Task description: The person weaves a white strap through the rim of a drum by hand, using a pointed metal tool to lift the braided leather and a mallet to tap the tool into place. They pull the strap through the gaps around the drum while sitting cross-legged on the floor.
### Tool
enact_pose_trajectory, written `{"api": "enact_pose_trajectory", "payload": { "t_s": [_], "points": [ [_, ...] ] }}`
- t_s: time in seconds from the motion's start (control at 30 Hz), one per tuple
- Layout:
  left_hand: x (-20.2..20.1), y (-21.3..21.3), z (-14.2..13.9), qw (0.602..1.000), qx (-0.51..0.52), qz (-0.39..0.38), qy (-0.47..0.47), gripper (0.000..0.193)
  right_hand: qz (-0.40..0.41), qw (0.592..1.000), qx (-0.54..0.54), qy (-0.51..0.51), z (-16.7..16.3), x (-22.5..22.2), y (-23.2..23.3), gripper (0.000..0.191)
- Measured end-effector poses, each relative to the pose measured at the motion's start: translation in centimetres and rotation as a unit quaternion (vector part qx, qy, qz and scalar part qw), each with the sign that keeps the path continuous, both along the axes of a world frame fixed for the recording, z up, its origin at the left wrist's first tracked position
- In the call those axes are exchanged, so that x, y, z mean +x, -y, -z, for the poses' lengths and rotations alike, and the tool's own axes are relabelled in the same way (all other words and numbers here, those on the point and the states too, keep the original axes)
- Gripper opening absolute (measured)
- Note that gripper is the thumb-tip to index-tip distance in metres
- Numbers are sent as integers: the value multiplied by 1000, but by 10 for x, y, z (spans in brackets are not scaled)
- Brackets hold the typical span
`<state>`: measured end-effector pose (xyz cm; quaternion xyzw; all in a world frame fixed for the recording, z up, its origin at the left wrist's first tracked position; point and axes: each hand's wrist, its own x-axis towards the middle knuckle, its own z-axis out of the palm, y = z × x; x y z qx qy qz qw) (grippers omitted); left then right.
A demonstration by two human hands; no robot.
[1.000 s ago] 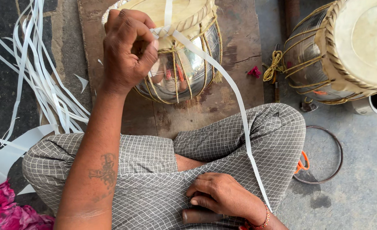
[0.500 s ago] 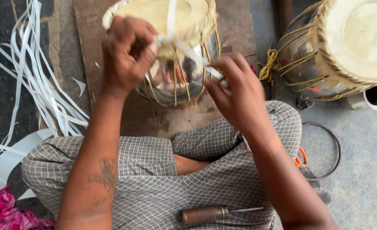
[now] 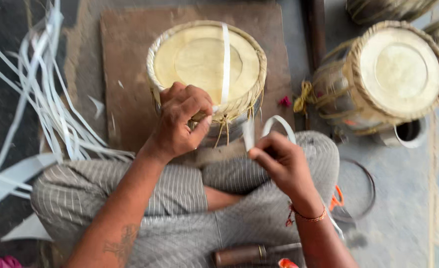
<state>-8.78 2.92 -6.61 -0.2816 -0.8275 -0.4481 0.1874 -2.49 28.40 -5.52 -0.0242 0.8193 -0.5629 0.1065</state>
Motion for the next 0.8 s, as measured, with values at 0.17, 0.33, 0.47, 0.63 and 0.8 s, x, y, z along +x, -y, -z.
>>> {"api": "enact_pose_trajectory", "payload": {
  "t_s": [0.17,0.33,0.47,0.63,0.8],
  "points": [
    [62,-19,16,999,-49,-9,-19,31,-19,989,33,-144,0,20,27,13],
    [85,-8,28,999,-21,-31,27,39,-92,974,82,-190,15,16,42,13],
    [78,-1,28,998,-1,-46,29,30,-136,967,116,-182,-27,24,53,20],
    [73,-3,30,999,38,-29,19,20,-84,954,191,-213,-94,67,49,36],
    [78,-1,33,996,87,-8,4,20,-181,874,-314,-323,-106,120,9,35]
  ]
}}
